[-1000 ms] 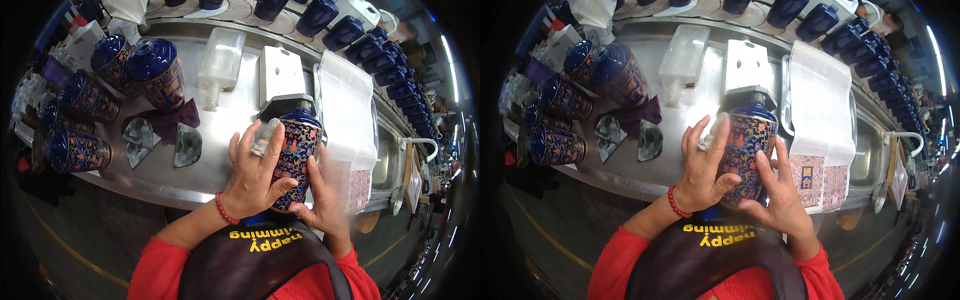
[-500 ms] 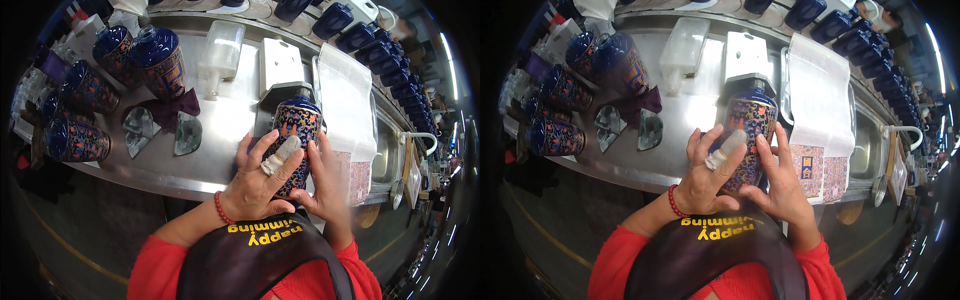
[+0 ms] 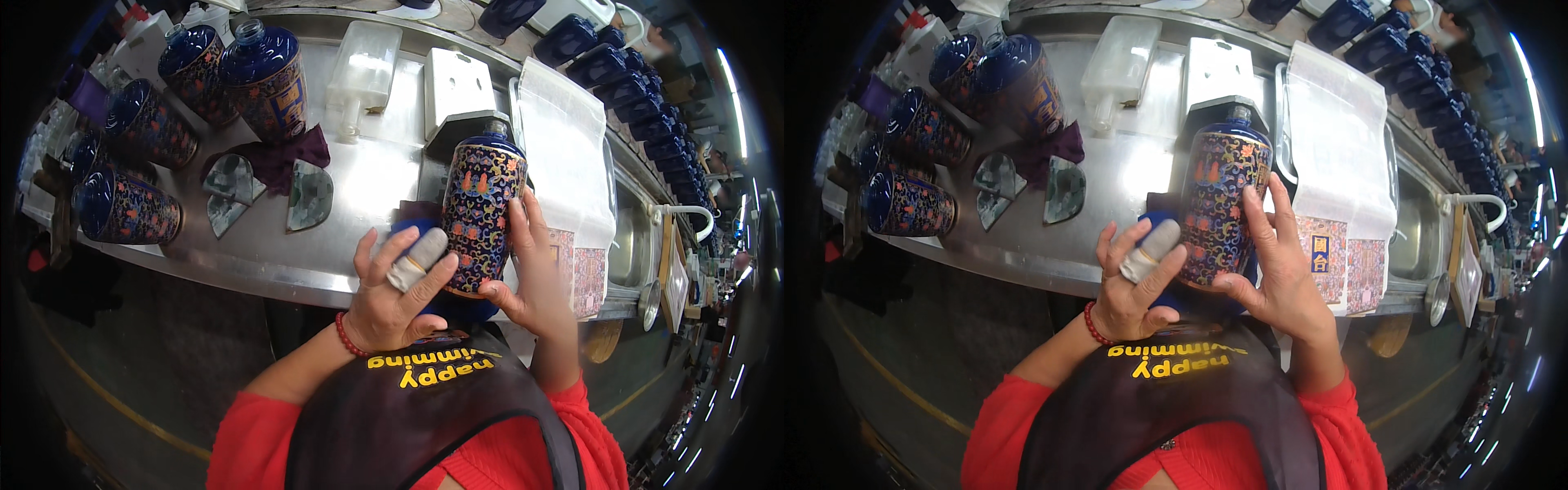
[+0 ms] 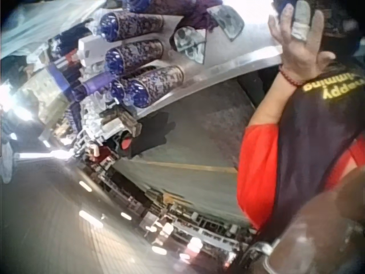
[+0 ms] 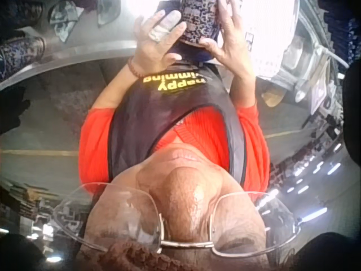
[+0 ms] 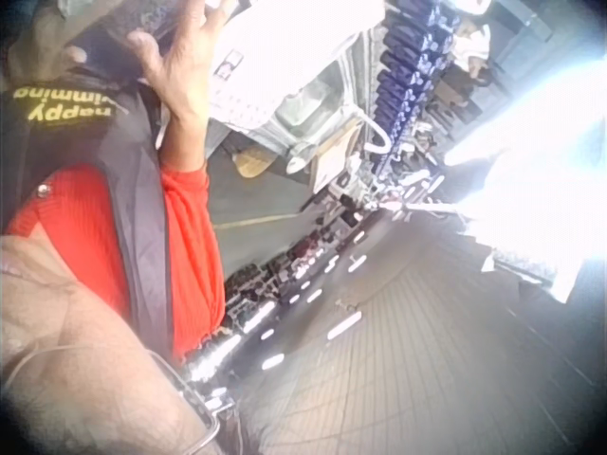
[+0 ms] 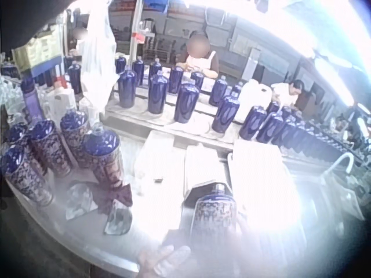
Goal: The person applies small decorative stickers to a blue cylindrical container using tweezers. They rotate the container to access different areas and carefully place each sticker onto the surface.
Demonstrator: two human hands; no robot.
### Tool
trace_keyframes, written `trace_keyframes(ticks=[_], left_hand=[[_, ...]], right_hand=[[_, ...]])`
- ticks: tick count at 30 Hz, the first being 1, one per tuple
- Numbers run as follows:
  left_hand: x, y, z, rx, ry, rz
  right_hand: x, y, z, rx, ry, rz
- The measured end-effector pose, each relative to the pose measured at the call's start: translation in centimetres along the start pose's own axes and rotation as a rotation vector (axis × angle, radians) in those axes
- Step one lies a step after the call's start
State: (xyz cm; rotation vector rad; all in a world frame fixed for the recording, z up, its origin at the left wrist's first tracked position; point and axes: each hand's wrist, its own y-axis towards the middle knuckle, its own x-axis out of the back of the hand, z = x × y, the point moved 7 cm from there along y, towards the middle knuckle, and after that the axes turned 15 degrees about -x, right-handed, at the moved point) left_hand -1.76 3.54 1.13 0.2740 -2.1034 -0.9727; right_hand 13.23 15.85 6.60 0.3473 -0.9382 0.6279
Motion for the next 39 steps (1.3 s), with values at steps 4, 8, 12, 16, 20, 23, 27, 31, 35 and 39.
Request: trace_keyframes(ticks=[4, 8, 12, 16, 20, 23, 27, 31, 35, 39], left_hand=[[-0.8, -0.3, 1.0, 0.125, 0.0, 0.065], [-0.9, 0.2, 0.9, 0.138, 0.016, 0.079], [-0.3, 1.5, 1.4, 0.136, 0.103, 0.106], [0.6, 2.8, 0.6, 0.009, 0.235, 0.099], [0.7, 2.6, 0.3, 0.052, 0.222, 0.077], [0.5, 1.7, -0.4, 0.02, 0.198, 0.015], [0.1, 0.5, -2.2, -0.094, 0.194, -0.056], [-0.2, 0.3, -2.3, -0.097, 0.24, -0.064], [0.1, -0.2, -1.8, -0.035, 0.163, -0.042], [1.3, -1.7, 0.2, 0.135, 0.068, -0.13]], right_hand=[[0.2, -0.1, 0.1, -0.003, 0.066, -0.008], [0.3, -0.2, 0.0, -0.028, 0.033, 0.0], [0.4, -0.4, -0.3, -0.039, 0.007, -0.004], [0.6, -0.6, -0.5, -0.048, -0.005, -0.018], [0.9, -0.6, -0.7, 0.001, 0.009, -0.063], [1.7, -0.8, -1.7, -0.073, 0.004, -0.108], [5.0, -0.1, -0.4, 0.031, -0.012, -0.298], [4.9, 4.6, 4.7, 0.279, -0.137, -0.016], [4.4, 8.6, 9.6, 0.372, -0.492, -0.222], [0.0, 3.0, 11.7, 0.631, -0.459, 0.151]])
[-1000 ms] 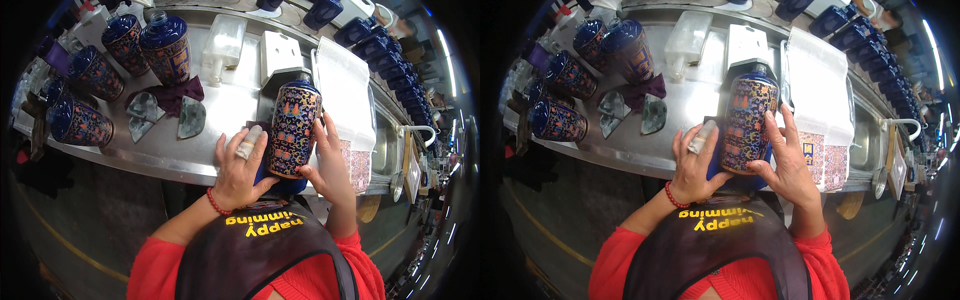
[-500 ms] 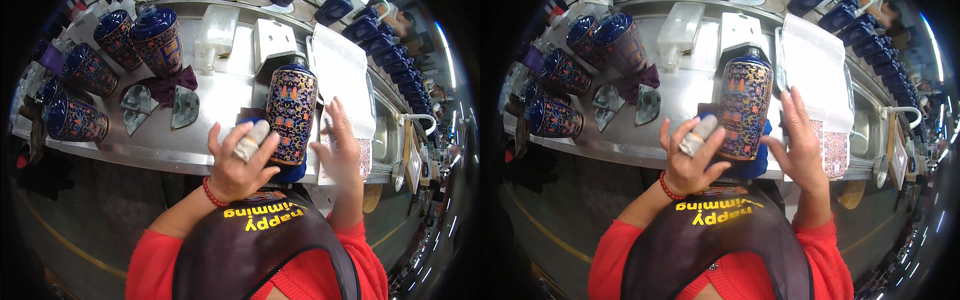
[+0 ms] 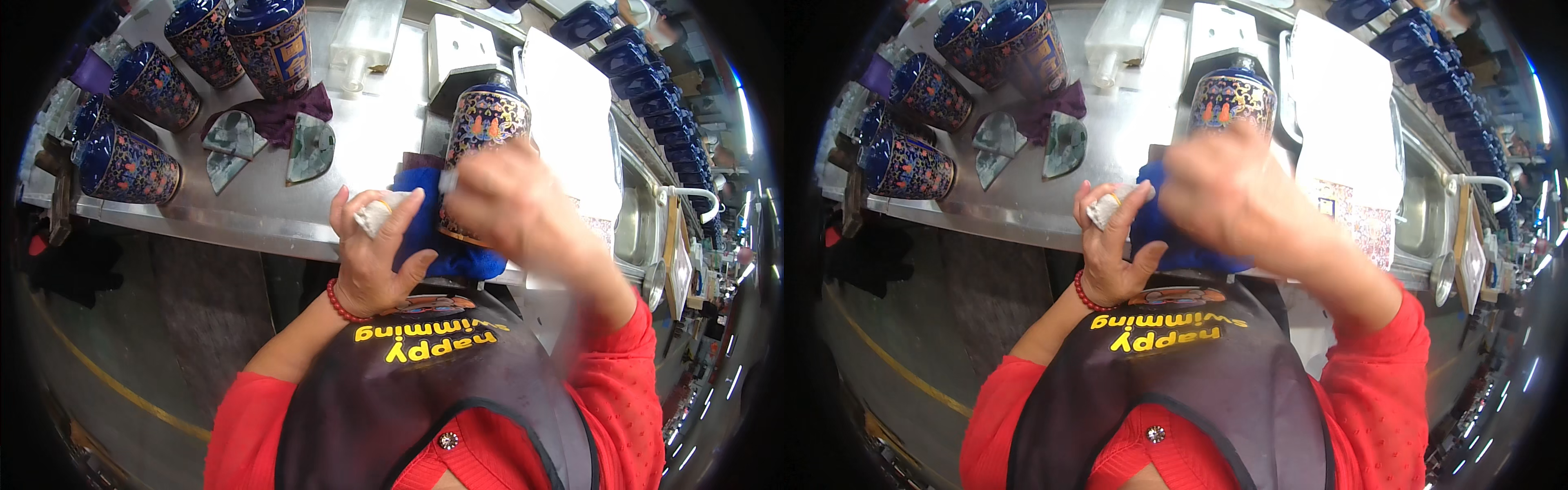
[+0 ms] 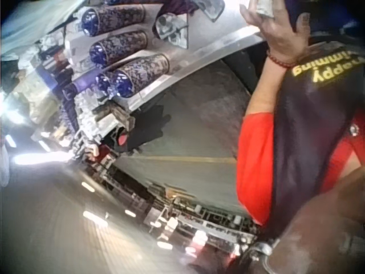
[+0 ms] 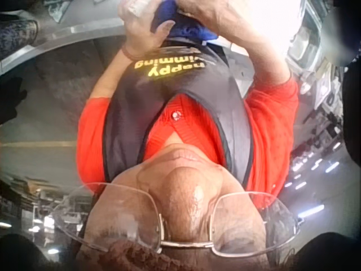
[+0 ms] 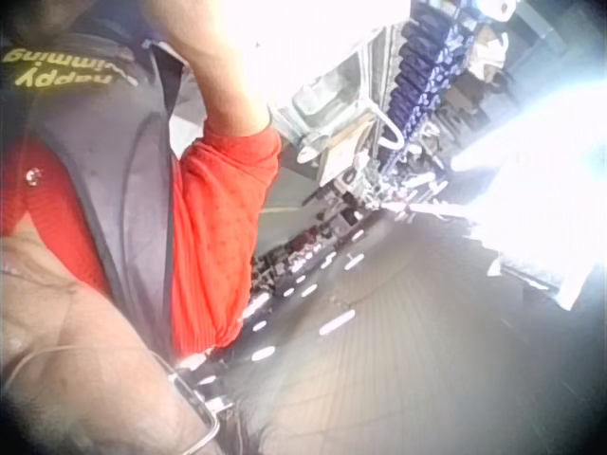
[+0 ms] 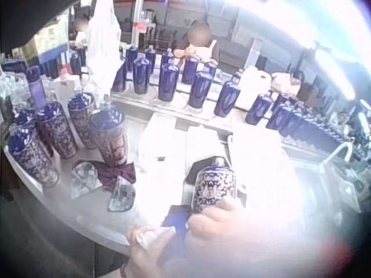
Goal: The person applies small decorative stickers to a blue cylindrical container using tweezers. They rotate the container to access different areas and carefully place each sticker onto the surface.
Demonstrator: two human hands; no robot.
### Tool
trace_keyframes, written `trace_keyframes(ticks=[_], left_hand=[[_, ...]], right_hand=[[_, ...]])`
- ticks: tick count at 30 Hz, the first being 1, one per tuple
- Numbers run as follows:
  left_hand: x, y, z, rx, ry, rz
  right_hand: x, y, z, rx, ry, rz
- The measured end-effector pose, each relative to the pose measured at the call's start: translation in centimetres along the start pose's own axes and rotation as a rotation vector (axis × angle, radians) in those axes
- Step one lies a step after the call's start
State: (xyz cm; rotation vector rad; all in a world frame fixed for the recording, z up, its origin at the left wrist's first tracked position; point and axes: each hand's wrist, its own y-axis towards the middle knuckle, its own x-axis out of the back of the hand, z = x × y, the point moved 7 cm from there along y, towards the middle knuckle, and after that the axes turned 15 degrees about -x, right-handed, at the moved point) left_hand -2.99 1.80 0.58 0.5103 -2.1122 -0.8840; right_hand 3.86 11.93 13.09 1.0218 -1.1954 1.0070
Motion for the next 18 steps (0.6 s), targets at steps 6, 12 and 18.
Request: trace_keyframes(ticks=[6, 12, 18], left_hand=[[-0.6, -0.4, -0.1, -0.011, -0.055, 0.046], [-1.1, -0.1, -1.9, -0.107, 0.031, 0.06], [-1.4, -0.1, -2.8, -0.161, 0.087, 0.088]], right_hand=[[1.4, -3.3, -2.7, -0.285, 0.012, -0.361], [-0.1, -6.9, -3.7, -0.4, 0.646, -0.215], [-4.5, -10.4, -8.1, -0.769, 0.951, -0.304]])
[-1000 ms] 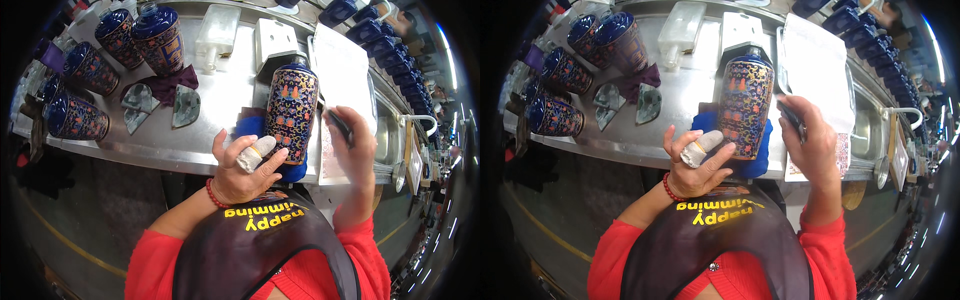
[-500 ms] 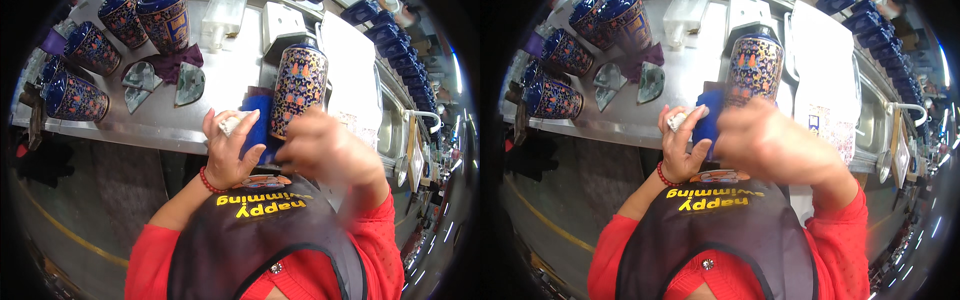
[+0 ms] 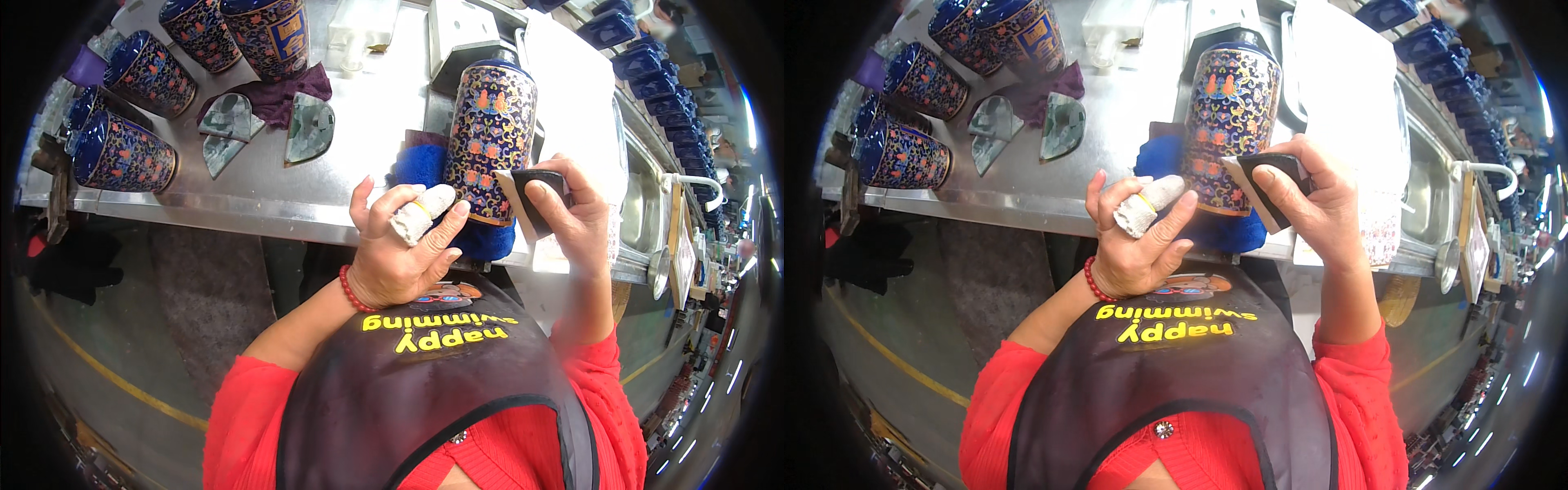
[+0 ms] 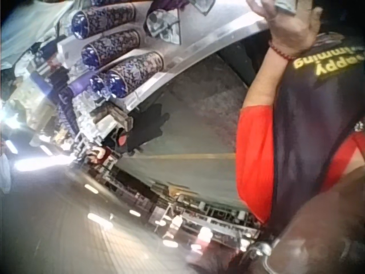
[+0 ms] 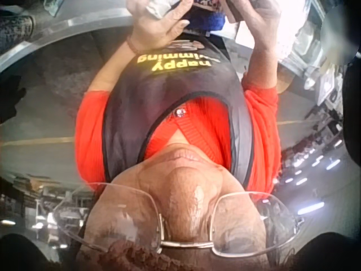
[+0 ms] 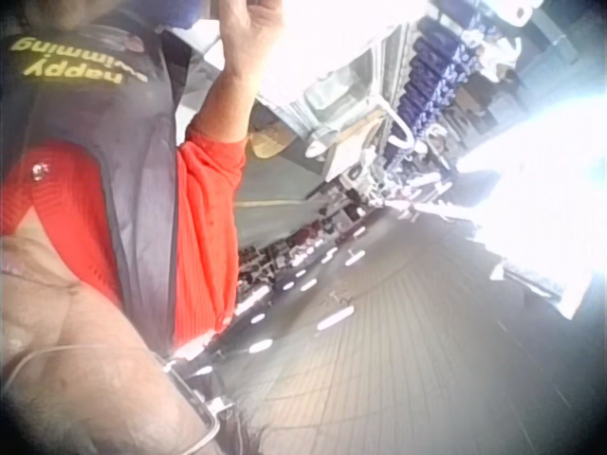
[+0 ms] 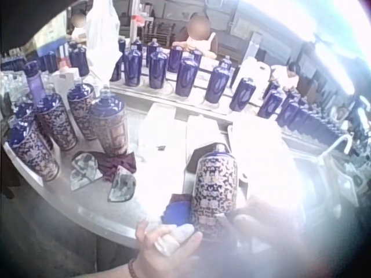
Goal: The person applies small decorative stickers to a blue cylindrical container using tweezers. They rotate the container to access different areas and carefully place each sticker onto the surface.
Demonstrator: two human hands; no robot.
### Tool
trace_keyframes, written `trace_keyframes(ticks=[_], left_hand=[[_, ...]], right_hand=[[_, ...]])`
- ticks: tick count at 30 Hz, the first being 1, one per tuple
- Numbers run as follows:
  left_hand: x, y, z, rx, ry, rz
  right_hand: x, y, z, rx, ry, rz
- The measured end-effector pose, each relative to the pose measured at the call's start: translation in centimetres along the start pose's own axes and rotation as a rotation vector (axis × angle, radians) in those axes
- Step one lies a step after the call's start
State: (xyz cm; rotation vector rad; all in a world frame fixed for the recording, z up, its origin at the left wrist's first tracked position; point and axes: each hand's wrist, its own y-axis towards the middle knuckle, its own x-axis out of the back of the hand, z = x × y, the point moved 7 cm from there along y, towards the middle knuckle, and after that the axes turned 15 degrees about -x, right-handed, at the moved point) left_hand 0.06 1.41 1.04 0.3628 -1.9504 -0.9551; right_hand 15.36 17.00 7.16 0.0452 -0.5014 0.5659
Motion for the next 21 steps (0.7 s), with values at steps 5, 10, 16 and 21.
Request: trace_keyframes(ticks=[5, 10, 16, 21], left_hand=[[0.0, -0.1, -0.1, 0.016, -0.044, -0.015], [-0.1, -0.2, -0.2, 0.012, -0.019, -0.006], [0.1, 0.3, -0.8, -0.023, -0.003, 0.003], [-0.3, 0.9, -1.6, -0.062, 0.091, -0.01]], right_hand=[[0.0, -0.7, -2.1, -0.237, -0.03, 0.044], [-0.2, -0.4, -1.5, -0.197, 0.01, 0.07], [-0.3, -0.3, -2.1, -0.196, -0.005, 0.051], [-0.4, -0.3, -1.5, -0.153, 0.028, 0.004]])
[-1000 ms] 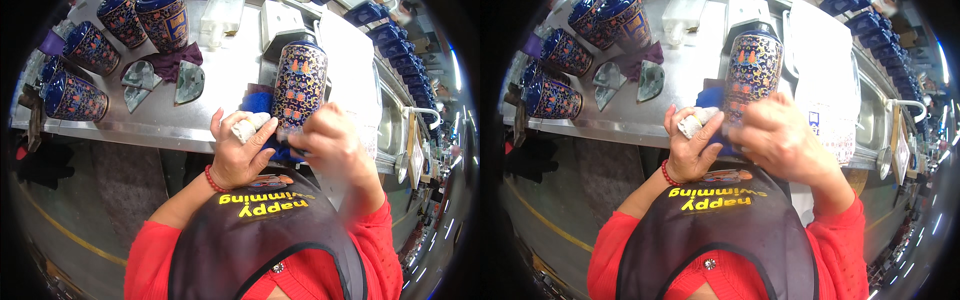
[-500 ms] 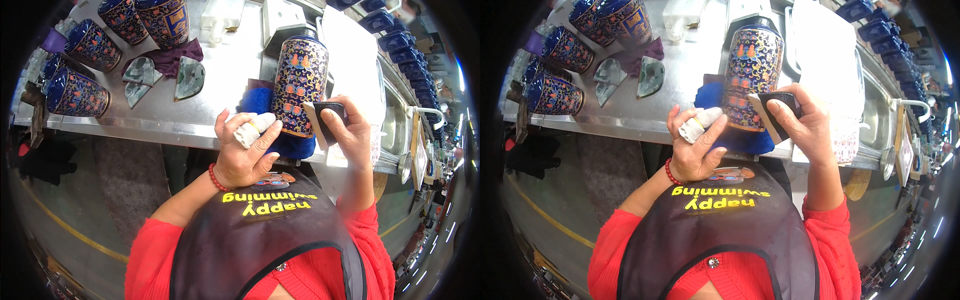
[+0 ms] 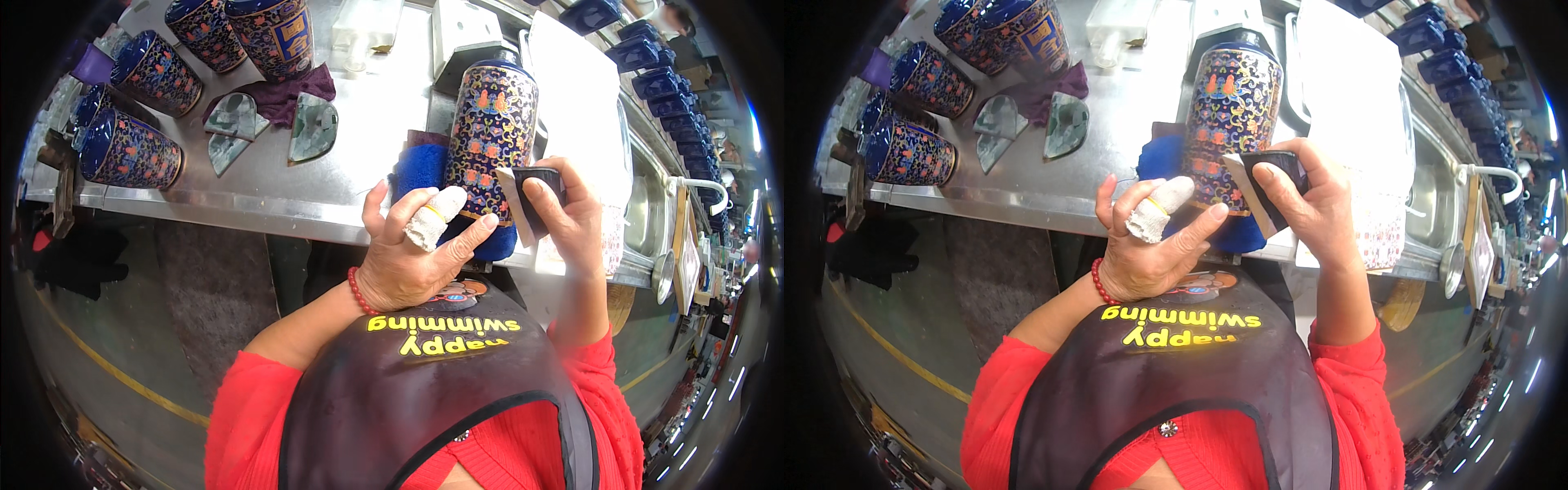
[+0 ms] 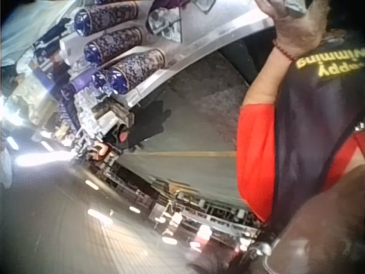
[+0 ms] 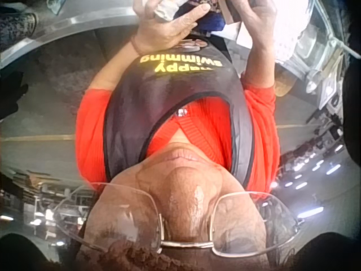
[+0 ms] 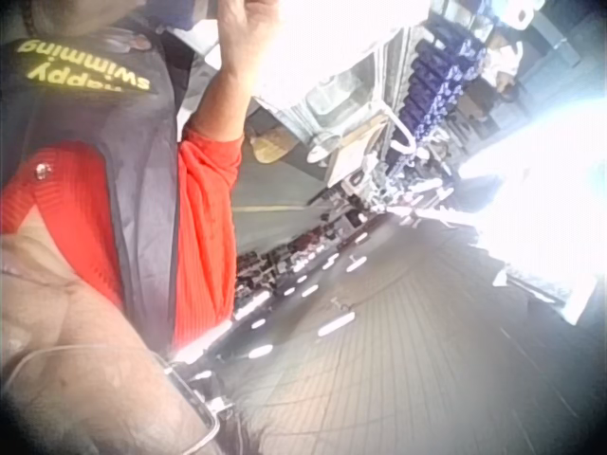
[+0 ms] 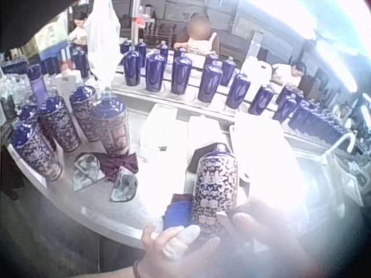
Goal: The person applies small decorative stickers to a blue cylindrical container using tweezers. They rotate the container to access different areas and carefully place each sticker onto the surface.
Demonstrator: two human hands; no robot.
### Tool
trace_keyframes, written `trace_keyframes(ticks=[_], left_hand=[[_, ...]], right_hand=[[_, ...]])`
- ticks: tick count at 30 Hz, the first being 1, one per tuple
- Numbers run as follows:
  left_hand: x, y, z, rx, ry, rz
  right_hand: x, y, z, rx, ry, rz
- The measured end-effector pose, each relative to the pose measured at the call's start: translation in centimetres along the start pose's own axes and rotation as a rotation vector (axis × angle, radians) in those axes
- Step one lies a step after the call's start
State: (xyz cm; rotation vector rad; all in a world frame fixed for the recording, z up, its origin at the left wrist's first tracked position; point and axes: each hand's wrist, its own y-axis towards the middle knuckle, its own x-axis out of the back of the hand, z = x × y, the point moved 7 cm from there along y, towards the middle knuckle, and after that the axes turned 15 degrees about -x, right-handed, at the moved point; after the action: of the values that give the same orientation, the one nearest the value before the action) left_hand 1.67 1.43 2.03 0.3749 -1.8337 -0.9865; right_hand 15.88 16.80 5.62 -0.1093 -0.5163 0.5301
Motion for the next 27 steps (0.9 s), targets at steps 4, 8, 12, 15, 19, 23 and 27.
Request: trace_keyframes(ticks=[4, 8, 12, 15, 19, 23, 27], left_hand=[[0.0, -0.1, 0.0, 0.023, -0.01, 0.023], [0.0, -0.3, 0.0, 0.033, -0.019, 0.04], [-0.1, -0.4, 0.1, 0.046, -0.052, 0.031], [-0.1, -0.6, 0.3, 0.055, -0.066, 0.006], [-0.1, -0.7, 0.4, 0.053, -0.076, -0.01], [-0.1, -0.8, 0.5, 0.046, -0.095, -0.026], [-0.1, -0.8, 0.6, 0.038, -0.11, -0.04]], right_hand=[[-0.1, 0.1, 0.1, 0.012, 0.022, -0.024], [0.1, 0.2, -0.6, 0.006, 0.031, -0.018], [0.3, 0.1, -0.7, 0.043, 0.012, -0.027], [0.3, 0.4, 0.2, 0.084, -0.046, -0.04], [0.1, 0.6, 1.5, 0.208, -0.124, -0.035], [0.8, 0.3, 1.1, 0.133, -0.16, -0.024], [-0.4, 1.3, 5.1, 0.335, -0.431, 0.117]])
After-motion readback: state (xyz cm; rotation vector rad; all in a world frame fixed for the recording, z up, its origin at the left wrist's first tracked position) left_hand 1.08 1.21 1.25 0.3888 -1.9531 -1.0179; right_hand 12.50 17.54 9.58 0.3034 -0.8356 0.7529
